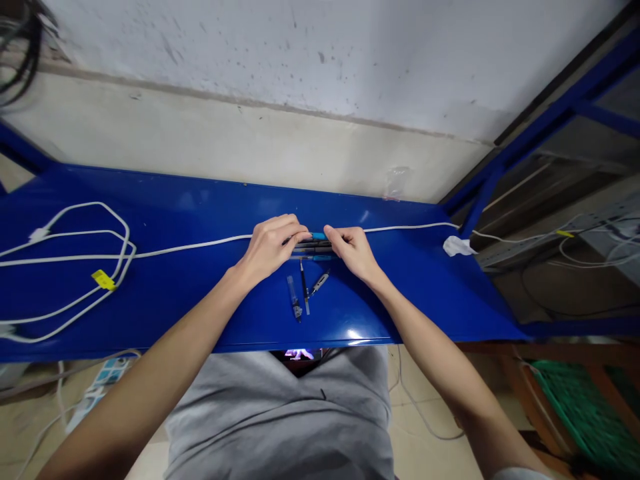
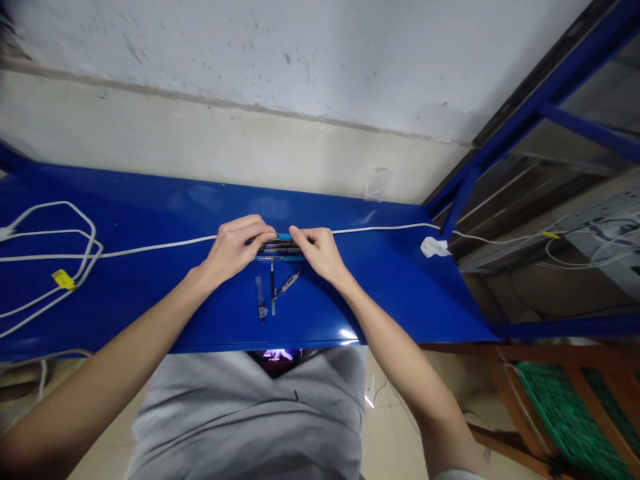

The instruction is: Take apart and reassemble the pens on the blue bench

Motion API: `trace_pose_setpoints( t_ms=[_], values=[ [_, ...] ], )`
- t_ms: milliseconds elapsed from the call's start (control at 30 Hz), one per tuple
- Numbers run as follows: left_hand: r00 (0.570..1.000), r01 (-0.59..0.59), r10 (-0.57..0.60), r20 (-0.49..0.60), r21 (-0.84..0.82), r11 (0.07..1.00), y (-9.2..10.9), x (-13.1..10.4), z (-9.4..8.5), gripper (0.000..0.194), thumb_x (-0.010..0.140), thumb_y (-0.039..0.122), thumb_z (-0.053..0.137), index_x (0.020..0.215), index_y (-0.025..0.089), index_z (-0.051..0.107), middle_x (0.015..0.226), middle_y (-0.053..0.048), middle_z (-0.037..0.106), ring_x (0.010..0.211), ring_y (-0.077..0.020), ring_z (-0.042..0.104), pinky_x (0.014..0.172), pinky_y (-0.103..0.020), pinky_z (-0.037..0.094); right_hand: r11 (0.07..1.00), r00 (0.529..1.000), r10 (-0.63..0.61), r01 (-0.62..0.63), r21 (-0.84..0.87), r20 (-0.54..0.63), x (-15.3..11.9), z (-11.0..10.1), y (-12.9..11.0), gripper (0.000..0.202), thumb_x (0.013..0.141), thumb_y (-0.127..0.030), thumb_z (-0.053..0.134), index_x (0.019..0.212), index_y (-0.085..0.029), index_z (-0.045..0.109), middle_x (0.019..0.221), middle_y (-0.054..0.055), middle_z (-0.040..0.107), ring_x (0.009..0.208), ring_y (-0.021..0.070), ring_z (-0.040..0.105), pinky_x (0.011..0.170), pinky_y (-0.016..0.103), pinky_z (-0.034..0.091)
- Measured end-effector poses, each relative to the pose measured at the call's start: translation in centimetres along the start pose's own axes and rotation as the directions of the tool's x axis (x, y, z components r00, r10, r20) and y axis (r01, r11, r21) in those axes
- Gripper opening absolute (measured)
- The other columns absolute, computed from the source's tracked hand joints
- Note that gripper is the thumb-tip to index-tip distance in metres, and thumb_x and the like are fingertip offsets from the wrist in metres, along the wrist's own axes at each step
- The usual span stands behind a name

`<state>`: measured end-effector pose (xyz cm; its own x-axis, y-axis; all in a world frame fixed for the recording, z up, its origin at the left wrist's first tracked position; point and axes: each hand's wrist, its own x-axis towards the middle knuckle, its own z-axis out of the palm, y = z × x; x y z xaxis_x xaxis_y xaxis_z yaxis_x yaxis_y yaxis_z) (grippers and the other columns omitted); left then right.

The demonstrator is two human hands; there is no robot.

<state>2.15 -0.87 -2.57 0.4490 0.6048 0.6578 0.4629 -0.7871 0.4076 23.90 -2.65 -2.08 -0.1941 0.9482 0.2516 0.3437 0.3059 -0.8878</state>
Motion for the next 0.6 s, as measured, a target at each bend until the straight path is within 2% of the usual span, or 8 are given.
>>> trace_pose_setpoints(
  t_ms=[67,167,200,267,333,400,500,600],
  values=[
    [0.998,0.003,-0.002,-0.06,0.013,1.0,-0.3,0.1,-0.3,0.031,0.106,0.036,0.052,0.092,0.016,0.073,0.085,-0.007,0.07,0.08,-0.0174,0.064,0.075,-0.031,0.05,0.997,0.996,0.018,-0.011,0.076,-0.091,0.0,-0.4,-0.1,0.073,0.101,-0.069,0.043,0.046,-0.021,0.039,0.046,-0.003,0.037,0.047,0.0099,0.035,0.055,0.029,0.029],
    [0.966,0.073,-0.058,-0.253,0.052,0.996,-0.9,0.2,-1.1,0.028,0.104,0.035,0.055,0.091,0.017,0.071,0.083,-0.006,0.068,0.076,-0.016,0.062,0.07,-0.028,0.048,0.989,0.984,-0.019,0.045,0.14,-0.18,-0.3,-0.6,-0.9,0.072,0.105,-0.061,0.04,0.045,-0.021,0.043,0.046,-0.001,0.043,0.047,0.0112,0.042,0.056,0.029,0.035],
    [0.948,0.102,-0.078,-0.307,0.063,0.993,-1.0,0.3,-1.3,0.027,0.104,0.035,0.056,0.091,0.017,0.071,0.082,-0.005,0.067,0.074,-0.0152,0.06,0.068,-0.028,0.047,0.99,0.987,-0.062,0.079,0.113,-0.147,-0.5,-0.5,-1.3,0.067,0.105,-0.057,0.045,0.049,-0.02,0.048,0.049,-0.001,0.047,0.05,0.0116,0.044,0.057,0.028,0.036],
    [0.93,0.141,-0.108,-0.351,0.072,0.987,-1.3,0.3,-1.5,0.027,0.104,0.036,0.057,0.091,0.017,0.071,0.082,-0.005,0.066,0.07,-0.0139,0.058,0.065,-0.027,0.046,0.981,0.98,-0.194,0.194,0.017,0.039,-1.0,0.0,-1.9,0.046,0.104,-0.044,0.056,0.067,-0.018,0.064,0.066,0.001,0.061,0.063,0.0131,0.054,0.065,0.027,0.042],
    [0.934,0.155,-0.122,-0.336,0.072,0.985,-1.3,0.2,-1.5,0.027,0.104,0.037,0.056,0.092,0.018,0.071,0.083,-0.005,0.066,0.07,-0.0135,0.057,0.065,-0.027,0.046,0.937,0.909,-0.313,0.342,-0.064,0.276,-1.4,0.7,-2.2,0.023,0.104,-0.029,0.058,0.093,-0.017,0.074,0.091,0.005,0.07,0.084,0.0159,0.063,0.079,0.028,0.047],
    [0.943,0.156,-0.126,-0.309,0.073,0.985,-1.2,0.1,-1.3,0.027,0.104,0.037,0.056,0.092,0.018,0.071,0.084,-0.005,0.066,0.07,-0.0135,0.057,0.066,-0.027,0.046,0.883,0.824,-0.355,0.451,-0.131,0.441,-1.6,1.2,-2.0,0.022,0.105,-0.017,0.052,0.108,-0.017,0.074,0.106,0.008,0.07,0.1,0.0188,0.064,0.088,0.031,0.048],
    [0.957,0.147,-0.125,-0.26,0.069,0.987,-1.0,0.1,-1.1,0.027,0.104,0.037,0.057,0.093,0.018,0.072,0.084,-0.004,0.067,0.07,-0.0135,0.056,0.067,-0.027,0.045,0.818,0.782,-0.323,0.514,-0.257,0.533,-1.4,1.5,-1.3,0.026,0.103,-0.01,0.05,0.108,-0.016,0.075,0.106,0.01,0.07,0.101,0.0215,0.061,0.087,0.034,0.048],
    [0.984,0.127,-0.117,-0.133,0.071,0.989,-1.1,0.1,-1.2,0.027,0.103,0.037,0.057,0.094,0.018,0.073,0.086,-0.004,0.069,0.072,-0.0139,0.059,0.068,-0.027,0.046,0.78,0.763,-0.309,0.545,-0.308,0.567,-1.2,1.7,-0.7,0.021,0.101,-0.011,0.056,0.103,-0.018,0.076,0.102,0.009,0.07,0.096,0.0221,0.059,0.089,0.037,0.048]
  ],
)
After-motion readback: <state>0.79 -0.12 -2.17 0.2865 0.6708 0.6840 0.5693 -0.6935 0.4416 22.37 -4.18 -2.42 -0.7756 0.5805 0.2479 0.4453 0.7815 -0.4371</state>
